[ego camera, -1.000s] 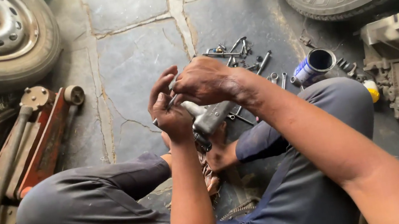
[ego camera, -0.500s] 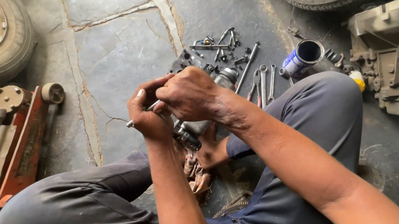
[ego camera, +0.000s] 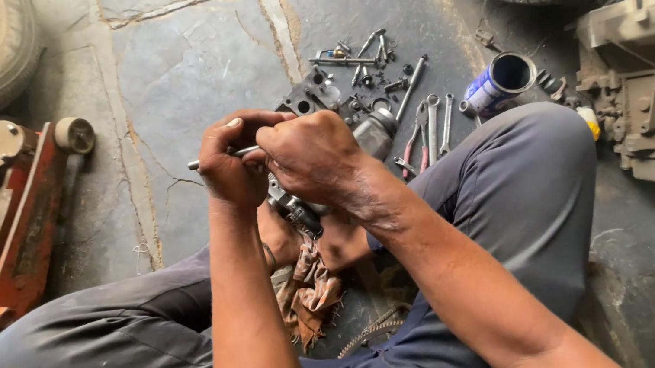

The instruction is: Cleaning and repairing mechanical engine components on a workshop floor.

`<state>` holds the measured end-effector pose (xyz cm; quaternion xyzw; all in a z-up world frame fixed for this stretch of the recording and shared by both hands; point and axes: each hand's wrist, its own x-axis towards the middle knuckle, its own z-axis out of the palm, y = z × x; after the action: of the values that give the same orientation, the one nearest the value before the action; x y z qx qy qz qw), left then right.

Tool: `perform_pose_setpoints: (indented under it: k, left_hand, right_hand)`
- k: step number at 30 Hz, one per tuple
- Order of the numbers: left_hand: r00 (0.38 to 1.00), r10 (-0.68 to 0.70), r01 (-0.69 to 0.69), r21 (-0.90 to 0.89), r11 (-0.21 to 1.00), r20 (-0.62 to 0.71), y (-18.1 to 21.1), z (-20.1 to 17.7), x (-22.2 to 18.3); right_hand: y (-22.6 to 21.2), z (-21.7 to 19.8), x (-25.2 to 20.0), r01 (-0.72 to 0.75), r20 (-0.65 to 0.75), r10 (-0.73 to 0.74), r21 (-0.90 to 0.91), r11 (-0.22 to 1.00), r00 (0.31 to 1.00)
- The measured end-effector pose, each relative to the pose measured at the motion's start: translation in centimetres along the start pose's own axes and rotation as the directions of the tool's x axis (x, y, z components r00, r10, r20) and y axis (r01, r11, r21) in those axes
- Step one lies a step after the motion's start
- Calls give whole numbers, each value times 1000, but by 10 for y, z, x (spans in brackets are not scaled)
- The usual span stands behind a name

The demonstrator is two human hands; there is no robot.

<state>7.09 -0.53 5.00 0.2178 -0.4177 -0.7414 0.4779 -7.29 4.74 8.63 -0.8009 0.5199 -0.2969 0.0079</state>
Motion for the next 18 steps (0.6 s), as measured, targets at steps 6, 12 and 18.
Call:
perform_pose_setpoints:
  k: [6, 12, 18]
  left_hand:
    - [999, -45, 41, -169, 985, -19, -20, -15, 2]
    - [979, 166, -179, -117, 977, -117, -40, -11, -8]
    - [867, 497, -295, 783, 547, -21, -107, -44, -22]
  right_hand:
    - [-1, -3, 0, 1, -1, -1, 41, 999, 1000]
    - [6, -22, 13, 77, 211, -68, -31, 997, 975]
    - [18, -33, 27, 300, 53, -296, -103, 948, 954]
